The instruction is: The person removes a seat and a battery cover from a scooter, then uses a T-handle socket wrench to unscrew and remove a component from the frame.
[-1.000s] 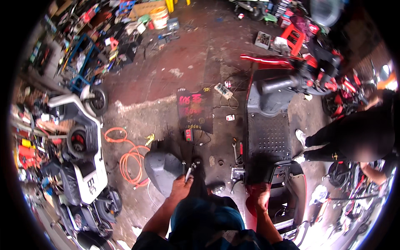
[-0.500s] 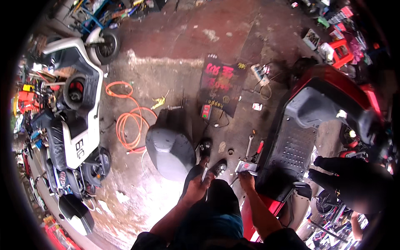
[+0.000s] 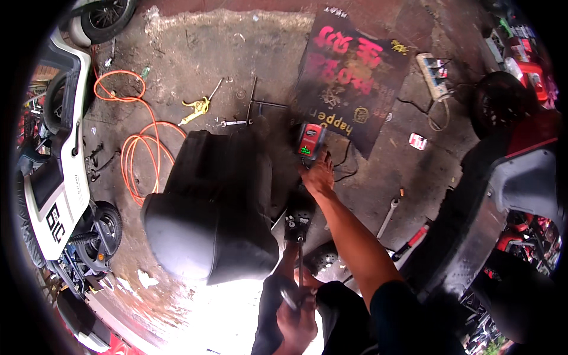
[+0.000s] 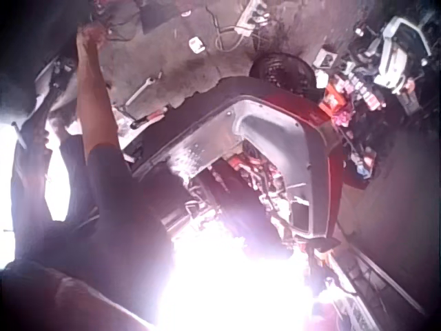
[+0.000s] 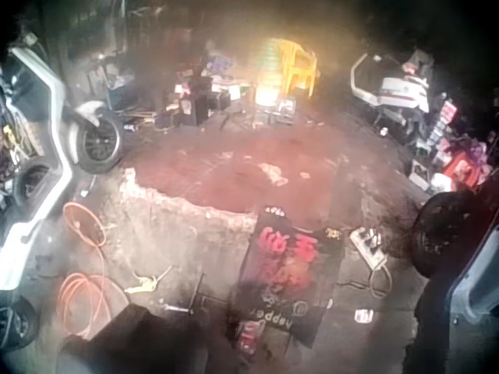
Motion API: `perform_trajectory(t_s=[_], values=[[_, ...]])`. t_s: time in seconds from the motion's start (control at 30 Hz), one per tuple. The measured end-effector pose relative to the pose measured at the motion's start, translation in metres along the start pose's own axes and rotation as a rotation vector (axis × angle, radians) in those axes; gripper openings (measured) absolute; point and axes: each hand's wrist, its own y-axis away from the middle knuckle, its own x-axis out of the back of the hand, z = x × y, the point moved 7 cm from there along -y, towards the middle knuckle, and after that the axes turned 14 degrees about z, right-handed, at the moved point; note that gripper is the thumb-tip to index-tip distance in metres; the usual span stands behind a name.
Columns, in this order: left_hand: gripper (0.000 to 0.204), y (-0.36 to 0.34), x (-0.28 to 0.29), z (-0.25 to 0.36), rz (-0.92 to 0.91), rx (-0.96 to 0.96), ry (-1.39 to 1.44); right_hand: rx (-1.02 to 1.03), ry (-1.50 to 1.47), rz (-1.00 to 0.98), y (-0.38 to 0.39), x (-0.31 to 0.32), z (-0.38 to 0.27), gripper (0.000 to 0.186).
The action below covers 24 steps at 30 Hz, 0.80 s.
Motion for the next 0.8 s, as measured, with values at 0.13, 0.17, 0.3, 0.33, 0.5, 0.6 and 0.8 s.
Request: perform_trajectory(t_s=[0.13, 0.17, 0.3, 0.33, 0.5, 0.6, 0.8], values=[[0.015, -0.006, -0.006, 0.009, 0.081, 0.006, -0.234, -0.189, 0.09, 0.291, -0.032, -0.05, -0.001, 0.11], [0.014, -0.005, -0.007, 0.01, 0.019, -0.042, -0.048, -0.222, 0.119, 0.447, -0.031, -0.047, -0.003, 0.114], [0.015, 0.002, -0.014, 0.016, 0.046, 0.007, -0.049, -0.276, -0.084, 0.365, -0.027, -0.031, 0.012, 0.116], [0.014, -0.001, -0.021, 0.018, 0.03, 0.004, -0.093, -0.234, -0.035, 0.406, -0.024, -0.009, 0.018, 0.102], [0.014, 0.002, -0.04, 0.02, -0.09, -0.023, 0.041, -0.243, -0.525, 0.033, 0.004, 0.1, 0.057, 0.076], [0.017, 0.022, -0.039, 0.033, -0.186, 0.06, 0.114, -0.54, -0.825, -0.112, 0.039, 0.189, 0.085, 0.06], [0.031, 0.035, -0.057, 0.115, -0.362, -0.035, -0.098, -0.716, -1.024, -0.243, 0.09, 0.337, 0.096, 0.048]])
